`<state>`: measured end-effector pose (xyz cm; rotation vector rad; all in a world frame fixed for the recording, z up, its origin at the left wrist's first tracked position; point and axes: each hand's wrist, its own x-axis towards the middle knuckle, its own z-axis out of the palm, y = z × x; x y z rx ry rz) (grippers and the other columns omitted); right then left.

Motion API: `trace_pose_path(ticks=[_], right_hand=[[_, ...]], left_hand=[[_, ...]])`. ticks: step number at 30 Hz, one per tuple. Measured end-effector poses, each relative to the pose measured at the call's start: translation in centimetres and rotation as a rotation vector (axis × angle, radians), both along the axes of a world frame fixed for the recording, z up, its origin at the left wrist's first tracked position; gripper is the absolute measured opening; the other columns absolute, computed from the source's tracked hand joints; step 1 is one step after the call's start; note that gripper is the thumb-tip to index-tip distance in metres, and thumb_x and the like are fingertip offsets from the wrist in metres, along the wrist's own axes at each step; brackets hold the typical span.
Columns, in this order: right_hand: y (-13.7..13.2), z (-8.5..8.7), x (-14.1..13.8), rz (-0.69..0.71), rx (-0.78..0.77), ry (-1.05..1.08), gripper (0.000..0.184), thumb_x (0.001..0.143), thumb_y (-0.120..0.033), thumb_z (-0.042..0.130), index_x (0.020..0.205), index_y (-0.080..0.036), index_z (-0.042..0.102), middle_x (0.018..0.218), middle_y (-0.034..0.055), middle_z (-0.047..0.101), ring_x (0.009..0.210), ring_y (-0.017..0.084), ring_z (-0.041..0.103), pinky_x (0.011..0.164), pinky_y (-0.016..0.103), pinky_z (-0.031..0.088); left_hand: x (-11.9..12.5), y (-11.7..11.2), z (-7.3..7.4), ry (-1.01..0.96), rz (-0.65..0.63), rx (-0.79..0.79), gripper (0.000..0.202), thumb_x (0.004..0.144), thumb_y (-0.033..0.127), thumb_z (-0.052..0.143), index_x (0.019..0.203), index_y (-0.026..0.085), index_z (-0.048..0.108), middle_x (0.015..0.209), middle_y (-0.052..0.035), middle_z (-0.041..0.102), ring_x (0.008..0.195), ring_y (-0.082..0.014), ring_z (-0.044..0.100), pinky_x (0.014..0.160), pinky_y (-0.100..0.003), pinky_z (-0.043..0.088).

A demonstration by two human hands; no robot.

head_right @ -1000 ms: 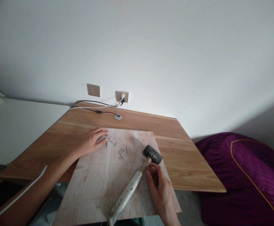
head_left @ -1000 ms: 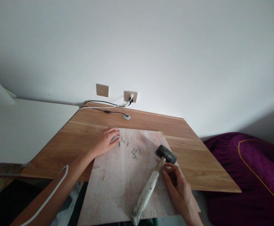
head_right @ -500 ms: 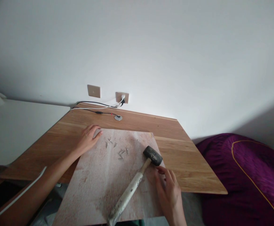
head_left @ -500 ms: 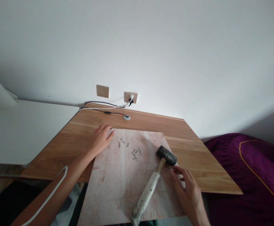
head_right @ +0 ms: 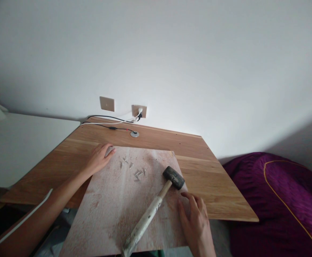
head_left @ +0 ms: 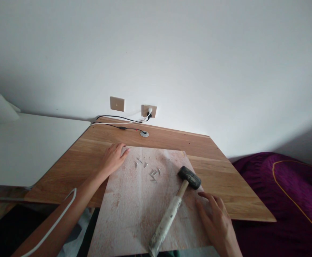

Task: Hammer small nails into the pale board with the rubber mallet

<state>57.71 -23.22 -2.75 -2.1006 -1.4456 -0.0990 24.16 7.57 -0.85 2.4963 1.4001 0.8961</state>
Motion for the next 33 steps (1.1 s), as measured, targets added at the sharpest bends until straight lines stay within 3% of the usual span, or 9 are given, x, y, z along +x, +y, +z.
trace_pose_path(ticks=[4,8,12,16,22,26,29,33], right_hand=[[-0.2,0.3,-0.2,0.027,-0.024,-0.007,0.033,0.098,-0.051,0.057,0.116,-0.028,0.071,0.114,0.0083,0.074,0.108,0.03,0.072,0.09,0.047,0.06],[-0.1,0.6,-0.5,0.024,-0.009,0.013,0.033,0.098,-0.053,0.058,0.113,-0.027,0.072,0.114,0.008,0.077,0.108,0.03,0.072,0.09,0.047,0.06],[0.5,0.3,-1.2,0.071,-0.016,-0.01,0.031,0.097,-0.052,0.06,0.11,-0.027,0.074,0.112,0.0076,0.078,0.109,0.031,0.072,0.091,0.047,0.06],[1.8,0.2,-3.4,0.111,0.016,-0.025,0.028,0.098,-0.048,0.059,0.106,-0.026,0.075,0.114,0.0082,0.077,0.115,0.032,0.069,0.096,0.049,0.058],[4.3,1.2,-7.7,0.244,0.023,0.007,0.023,0.099,-0.04,0.059,0.113,-0.027,0.071,0.115,0.0084,0.075,0.114,0.03,0.068,0.095,0.047,0.058],[6.2,1.7,-11.4,0.292,0.076,0.052,0.02,0.097,-0.032,0.06,0.115,-0.026,0.068,0.117,0.0102,0.073,0.123,0.034,0.062,0.103,0.053,0.053],[7.5,2.1,-14.2,0.354,0.104,0.108,0.021,0.096,-0.027,0.059,0.116,-0.027,0.066,0.12,0.0111,0.071,0.128,0.035,0.058,0.107,0.056,0.051],[9.0,2.7,-16.9,0.456,0.097,0.213,0.023,0.097,-0.027,0.059,0.12,-0.026,0.065,0.128,0.0105,0.067,0.132,0.032,0.056,0.11,0.053,0.05]], left_hand=[[-1.3,-1.0,0.0,-0.003,-0.096,0.032,0.038,0.105,0.048,0.044,0.115,0.019,0.064,0.131,-0.0149,0.067,0.126,-0.0311,0.061,0.109,-0.05,0.049],[-4.1,-4.8,0.2,0.027,-0.179,0.071,0.043,0.105,0.053,0.044,0.121,0.02,0.066,0.149,-0.0142,0.057,0.137,-0.0305,0.055,0.115,-0.05,0.046],[-6.6,-9.6,0.8,0.176,-0.203,0.158,0.042,0.104,0.054,0.047,0.123,0.024,0.068,0.145,-0.0105,0.063,0.135,-0.0313,0.057,0.117,-0.05,0.045],[-7.9,-12.7,0.8,0.22,-0.18,0.236,0.045,0.103,0.056,0.049,0.128,0.024,0.068,0.143,-0.0097,0.066,0.131,-0.0305,0.061,0.116,-0.049,0.045],[-10.7,-14.4,0.0,0.169,-0.1,0.265,0.041,0.103,0.053,0.048,0.127,0.026,0.067,0.142,-0.0089,0.066,0.133,-0.0301,0.06,0.118,-0.05,0.044],[-13.6,-15.1,-0.1,0.169,-0.001,0.236,0.043,0.1,0.05,0.049,0.136,0.029,0.06,0.15,-0.0104,0.06,0.14,-0.0346,0.055,0.117,-0.057,0.046],[-16.0,-15.6,0.0,0.204,0.084,0.237,0.047,0.098,0.042,0.051,0.144,0.03,0.055,0.156,-0.0114,0.053,0.151,-0.0394,0.042,0.12,-0.067,0.039],[-18.8,-15.7,-0.5,0.183,0.136,0.285,0.046,0.097,0.031,0.043,0.14,0.043,0.056,0.157,0.0005,0.053,0.162,-0.0391,0.016,0.12,-0.08,0.028]])
